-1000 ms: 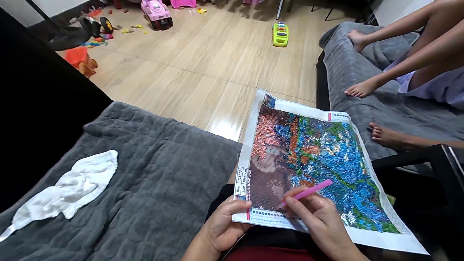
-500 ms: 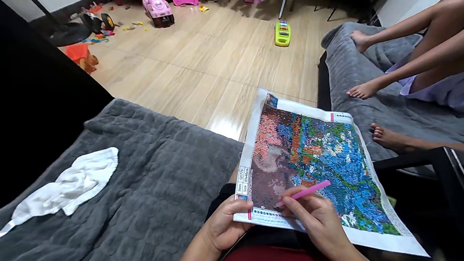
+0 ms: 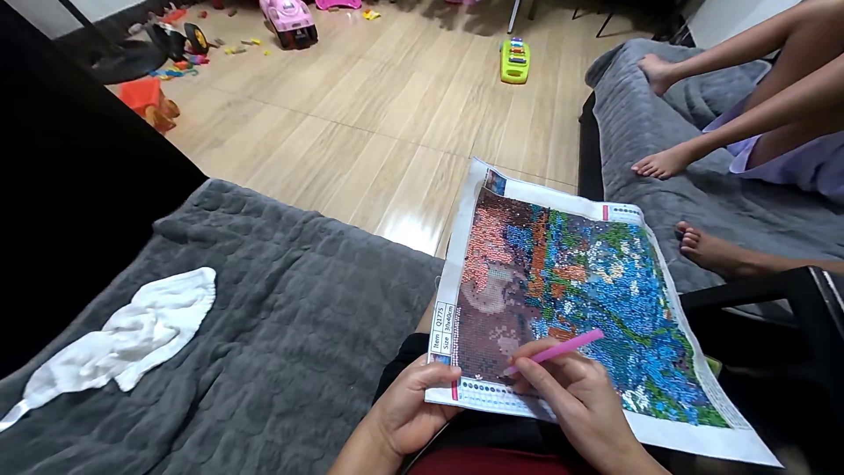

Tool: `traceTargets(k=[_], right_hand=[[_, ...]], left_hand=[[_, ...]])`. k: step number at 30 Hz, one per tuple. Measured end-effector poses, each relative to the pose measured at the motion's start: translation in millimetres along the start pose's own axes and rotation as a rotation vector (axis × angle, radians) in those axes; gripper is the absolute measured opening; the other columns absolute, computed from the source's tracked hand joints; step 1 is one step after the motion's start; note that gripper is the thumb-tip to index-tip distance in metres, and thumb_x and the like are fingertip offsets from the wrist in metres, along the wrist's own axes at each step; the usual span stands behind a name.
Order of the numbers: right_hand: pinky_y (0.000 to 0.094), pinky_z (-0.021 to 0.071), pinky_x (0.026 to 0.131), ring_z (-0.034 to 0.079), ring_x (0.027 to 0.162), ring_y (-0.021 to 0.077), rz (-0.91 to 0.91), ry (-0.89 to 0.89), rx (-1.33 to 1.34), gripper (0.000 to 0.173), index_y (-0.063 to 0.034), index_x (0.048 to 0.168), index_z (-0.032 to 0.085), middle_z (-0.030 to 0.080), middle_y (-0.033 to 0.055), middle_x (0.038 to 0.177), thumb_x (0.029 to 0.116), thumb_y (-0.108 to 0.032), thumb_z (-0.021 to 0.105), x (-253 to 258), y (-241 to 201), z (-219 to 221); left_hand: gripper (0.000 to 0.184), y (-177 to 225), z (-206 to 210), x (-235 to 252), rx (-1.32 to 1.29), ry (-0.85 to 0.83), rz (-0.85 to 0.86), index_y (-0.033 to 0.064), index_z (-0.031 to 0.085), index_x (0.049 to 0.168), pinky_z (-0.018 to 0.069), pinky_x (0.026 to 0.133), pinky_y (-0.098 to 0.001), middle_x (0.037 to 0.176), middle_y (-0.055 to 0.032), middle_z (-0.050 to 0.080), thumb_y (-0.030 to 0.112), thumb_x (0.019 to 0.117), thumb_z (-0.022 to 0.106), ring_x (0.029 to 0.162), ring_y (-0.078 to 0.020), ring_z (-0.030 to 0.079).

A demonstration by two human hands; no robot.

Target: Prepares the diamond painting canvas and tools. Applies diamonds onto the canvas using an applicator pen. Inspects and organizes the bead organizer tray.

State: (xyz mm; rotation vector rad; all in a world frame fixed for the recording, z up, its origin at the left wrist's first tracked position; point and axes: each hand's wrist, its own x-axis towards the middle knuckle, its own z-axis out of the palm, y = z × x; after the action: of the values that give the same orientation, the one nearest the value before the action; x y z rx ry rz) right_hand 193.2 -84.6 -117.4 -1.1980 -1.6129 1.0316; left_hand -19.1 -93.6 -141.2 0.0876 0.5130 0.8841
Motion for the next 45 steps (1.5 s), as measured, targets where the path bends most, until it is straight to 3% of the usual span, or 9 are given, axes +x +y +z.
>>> traceTargets(k=[13, 18, 21, 26, 31, 35, 38, 45], right_hand=[[0.0148, 0.0592, 0.065, 0.068, 0.071, -0.0023, 0.002, -0.018, -0.021, 0.02, -0.0028, 0.094, 0.07, 0.072, -0.0027, 0.086, 0.0993, -0.018, 0.058, 1, 1, 1], [0.0154, 0.0585, 0.063, 0.068, 0.068, -0.0021, 0.087, -0.045, -0.02, 0.018, -0.0045, 0.095, 0.069, 0.072, -0.0056, 0.081, 0.098, -0.017, 0.057, 5, -1, 0], [0.018, 0.0594, 0.062, 0.068, 0.066, 0.0006, 0.181, -0.087, 0.065, 0.014, -0.0066, 0.095, 0.067, 0.071, -0.007, 0.079, 0.0982, -0.015, 0.057, 8, -4, 1], [0.025, 0.0627, 0.063, 0.072, 0.066, 0.0093, 0.407, -0.123, 0.398, 0.013, -0.0069, 0.094, 0.064, 0.073, -0.0009, 0.081, 0.0993, -0.003, 0.052, 17, -19, 0], [0.0233, 0.062, 0.065, 0.072, 0.068, 0.0089, 0.392, -0.043, 0.448, 0.015, -0.0066, 0.094, 0.064, 0.074, 0.0003, 0.081, 0.0997, -0.002, 0.052, 33, -27, 5], [0.0255, 0.0623, 0.068, 0.072, 0.069, 0.0113, 0.32, 0.057, 0.339, 0.014, -0.0039, 0.095, 0.066, 0.073, 0.003, 0.08, 0.0997, -0.003, 0.053, 50, -23, 15], [0.0252, 0.0623, 0.068, 0.072, 0.068, 0.0109, 0.246, 0.113, 0.261, 0.013, -0.0031, 0.096, 0.067, 0.073, 0.0024, 0.079, 0.0993, -0.003, 0.054, 58, -15, 23], [0.0234, 0.0628, 0.069, 0.071, 0.07, 0.0077, 0.112, 0.112, 0.142, 0.011, -0.005, 0.098, 0.071, 0.073, -0.0007, 0.084, 0.0977, -0.006, 0.06, 64, -8, 33]], left_hand=[[0.025, 0, 2, -1, -0.007, 0.008, 0.006, 0.0089, 0.064, 0.107, 0.061, 0.09, -0.0377, 0.105, -0.0117, 0.076, -0.003, 0.0902, 0.049, 0.098, -0.0208, 0.075], [0.026, 0, 3, -1, -0.005, 0.017, 0.004, 0.0088, 0.063, 0.107, 0.0611, 0.09, -0.0371, 0.104, -0.0113, 0.076, -0.004, 0.0916, 0.046, 0.097, -0.0205, 0.075], [0.027, 0, 3, -1, 0.004, 0.002, -0.001, 0.0091, 0.064, 0.106, 0.0611, 0.09, -0.0366, 0.104, -0.0112, 0.077, -0.004, 0.0919, 0.046, 0.097, -0.0201, 0.076], [0.024, -1, 0, -1, 0.001, -0.045, 0.002, 0.0102, 0.066, 0.108, 0.0602, 0.092, -0.0374, 0.106, -0.011, 0.076, 0.0, 0.0934, 0.05, 0.099, -0.0204, 0.075], [0.016, 4, -6, 4, -0.002, -0.104, 0.024, 0.0107, 0.07, 0.109, 0.0595, 0.093, -0.0359, 0.107, -0.0104, 0.076, 0.016, 0.0957, 0.062, 0.102, -0.019, 0.074], [0.031, 12, 0, 12, -0.002, -0.049, 0.071, 0.0065, 0.064, 0.117, 0.0595, 0.094, -0.0399, 0.11, -0.0135, 0.074, 0.022, 0.108, 0.039, 0.104, -0.0222, 0.073], [0.04, 16, 9, 18, 0.011, 0.01, 0.093, 0.0058, 0.057, 0.122, 0.0608, 0.091, -0.0402, 0.108, -0.0146, 0.073, 0.023, 0.1118, 0.023, 0.101, -0.0234, 0.074], [0.043, 16, 13, 21, 0.01, 0.046, 0.142, 0.0041, 0.061, 0.117, 0.062, 0.088, -0.0393, 0.103, -0.0149, 0.074, 0.02, 0.112, 0.021, 0.096, -0.0228, 0.075]])
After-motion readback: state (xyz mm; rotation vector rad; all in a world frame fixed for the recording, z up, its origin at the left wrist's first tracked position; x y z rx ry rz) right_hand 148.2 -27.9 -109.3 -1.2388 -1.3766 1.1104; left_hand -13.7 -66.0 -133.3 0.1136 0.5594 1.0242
